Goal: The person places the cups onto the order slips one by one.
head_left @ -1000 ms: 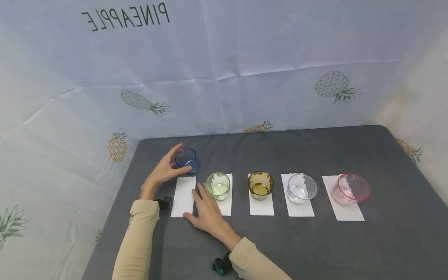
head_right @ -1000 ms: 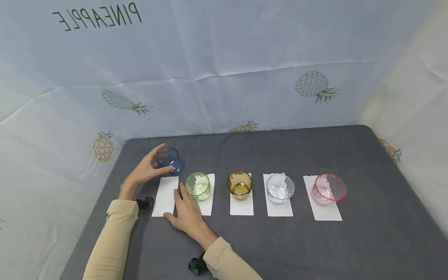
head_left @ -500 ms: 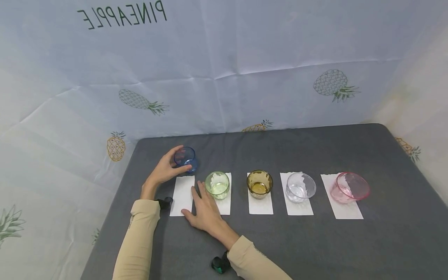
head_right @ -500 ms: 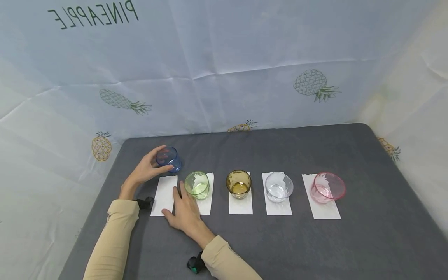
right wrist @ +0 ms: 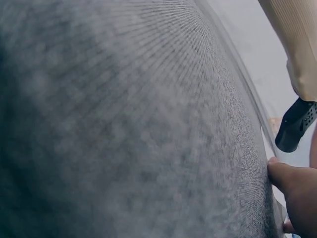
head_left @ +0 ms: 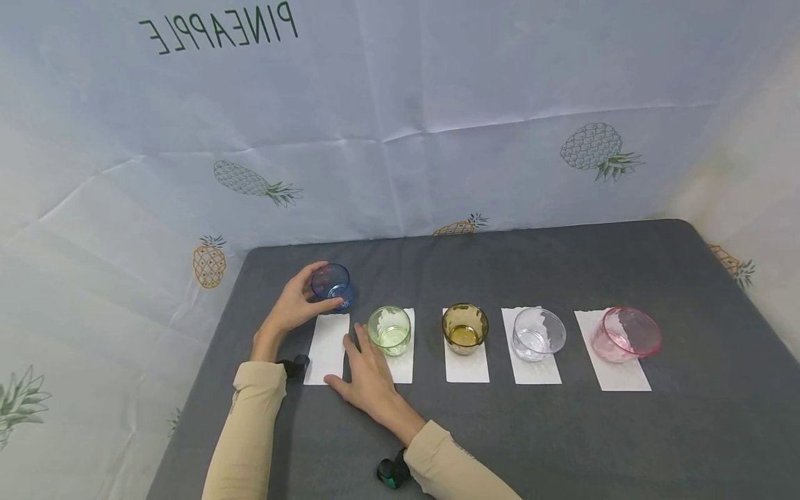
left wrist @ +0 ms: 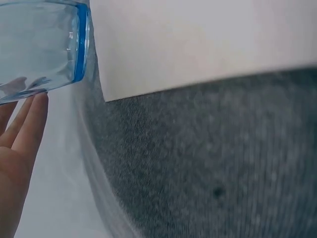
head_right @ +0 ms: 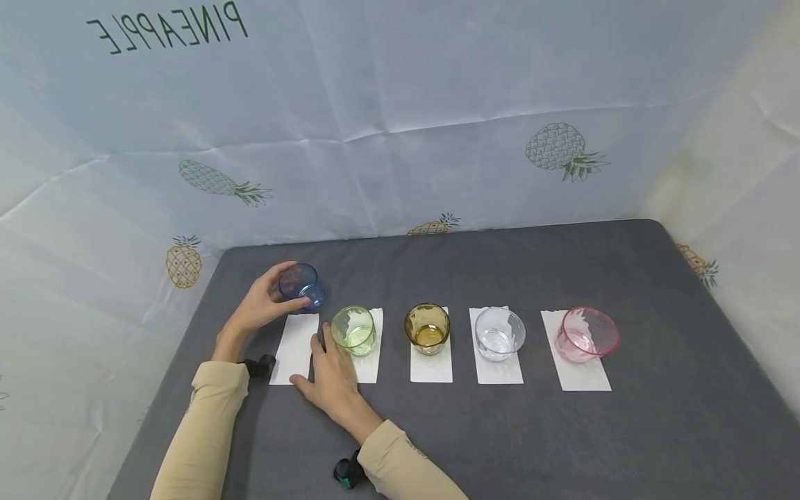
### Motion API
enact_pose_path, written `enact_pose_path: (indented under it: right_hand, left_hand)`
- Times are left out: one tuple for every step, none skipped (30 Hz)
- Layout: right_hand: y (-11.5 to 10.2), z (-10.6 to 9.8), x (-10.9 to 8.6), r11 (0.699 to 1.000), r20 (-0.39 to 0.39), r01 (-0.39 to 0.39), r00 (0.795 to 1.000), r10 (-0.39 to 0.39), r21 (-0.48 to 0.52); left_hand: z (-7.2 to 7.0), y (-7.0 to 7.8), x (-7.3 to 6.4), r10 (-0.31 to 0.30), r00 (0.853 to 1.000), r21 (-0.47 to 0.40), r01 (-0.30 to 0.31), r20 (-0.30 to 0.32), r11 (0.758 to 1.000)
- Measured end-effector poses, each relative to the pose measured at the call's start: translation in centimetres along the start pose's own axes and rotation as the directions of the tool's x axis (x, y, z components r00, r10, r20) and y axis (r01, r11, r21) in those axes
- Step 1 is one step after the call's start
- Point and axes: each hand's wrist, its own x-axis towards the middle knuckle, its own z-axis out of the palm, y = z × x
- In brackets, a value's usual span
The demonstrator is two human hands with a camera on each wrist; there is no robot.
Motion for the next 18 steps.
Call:
enact_pose_path:
  right_hand:
    - [0.0,0.0,0.0,1.000,-0.003,-0.001,1.000,0.001,0.002]
    - [0.0,0.0,0.0,1.000,-0.012,0.003,1.000,-0.003,0.003]
    - [-0.1,0.0,-0.1,1.000,-0.016,0.003,1.000,-0.003,0.003]
    - [-0.1,0.0,-0.1,1.000,-0.019,0.003,1.000,-0.002,0.005]
    - [-0.1,0.0,-0.1,1.000,-0.020,0.002,1.000,-0.002,0.005]
    - [-0.1,0.0,-0.1,1.000,-0.018,-0.001,1.000,0.001,0.005]
    - [-0.1,0.0,0.0,1.000,-0.017,-0.002,1.000,0.003,0.007]
    - [-0.1,0.0,0.0,1.000,-0.016,-0.003,1.000,0.003,0.005]
    - [-0.1,0.0,0.0,1.000,-0.012,-0.005,1.000,0.005,0.002]
    - [-0.1,0.0,0.0,1.000,-0.010,-0.006,1.000,0.006,0.001]
    - [-0.1,0.0,0.0,1.000,-0.010,-0.004,1.000,0.004,-0.002]
    - [-0.1,0.0,0.0,1.000,-0.010,-0.003,1.000,0.003,-0.003]
    - [-0.1,0.0,0.0,1.000,-0.010,-0.003,1.000,0.003,-0.008]
    - [-0.1,0.0,0.0,1.000,-0.011,-0.002,1.000,0.002,-0.012]
    - [0.0,0.0,0.0,1.000,-0.011,-0.002,1.000,0.002,-0.012]
    - [0.0,0.0,-0.1,1.000,-0.011,-0.003,1.000,0.002,-0.014]
    - [0.0,0.0,-0.1,1.000,-0.010,-0.002,1.000,0.002,-0.016]
    - [0.0,0.0,-0.1,1.000,-0.009,-0.003,1.000,0.003,-0.016]
  left_hand:
    - [0.0,0.1,-0.1,0.000,1.000,0.006,0.000,-0.005,1.000]
    - [-0.1,0.2,-0.3,0.000,1.000,0.009,0.000,-0.007,1.000]
    - [-0.1,0.3,-0.4,-0.002,1.000,0.012,0.002,-0.010,1.000]
    - [-0.2,0.4,-0.5,-0.004,1.000,0.011,0.004,-0.013,1.000]
    - [-0.3,0.5,-0.7,-0.008,1.000,0.008,0.008,-0.016,1.000]
    - [-0.3,0.6,-0.8,-0.009,1.000,0.005,0.009,-0.017,1.000]
    - [-0.4,0.7,-0.9,-0.010,1.000,0.000,0.010,-0.015,1.000]
    - [-0.4,0.8,-1.0,-0.011,1.000,-0.007,0.011,-0.014,1.000]
    - [-0.4,0.8,-1.1,-0.012,1.000,-0.011,0.012,-0.012,1.000]
    - [-0.5,0.9,-1.2,-0.014,1.000,-0.015,0.014,-0.011,1.000]
    - [-0.5,0.9,-1.3,-0.014,1.000,-0.016,0.014,-0.009,1.000]
    - [-0.5,1.0,-1.4,-0.014,1.000,-0.021,0.014,-0.006,1.000]
    - [-0.6,1.0,-1.5,-0.012,1.000,-0.024,0.012,-0.005,1.000]
    - [-0.6,1.0,-1.6,-0.010,1.000,-0.022,0.010,-0.005,1.000]
    - [-0.7,1.1,-1.7,-0.008,1.000,-0.018,0.008,-0.005,1.000]
    - [-0.7,1.1,-1.7,-0.004,1.000,-0.013,0.003,-0.006,1.000]
    - [-0.8,1.1,-1.8,0.002,1.000,-0.009,-0.002,-0.006,1.000]
    - [-0.9,1.2,-1.9,0.007,1.000,-0.006,-0.007,-0.007,1.000]
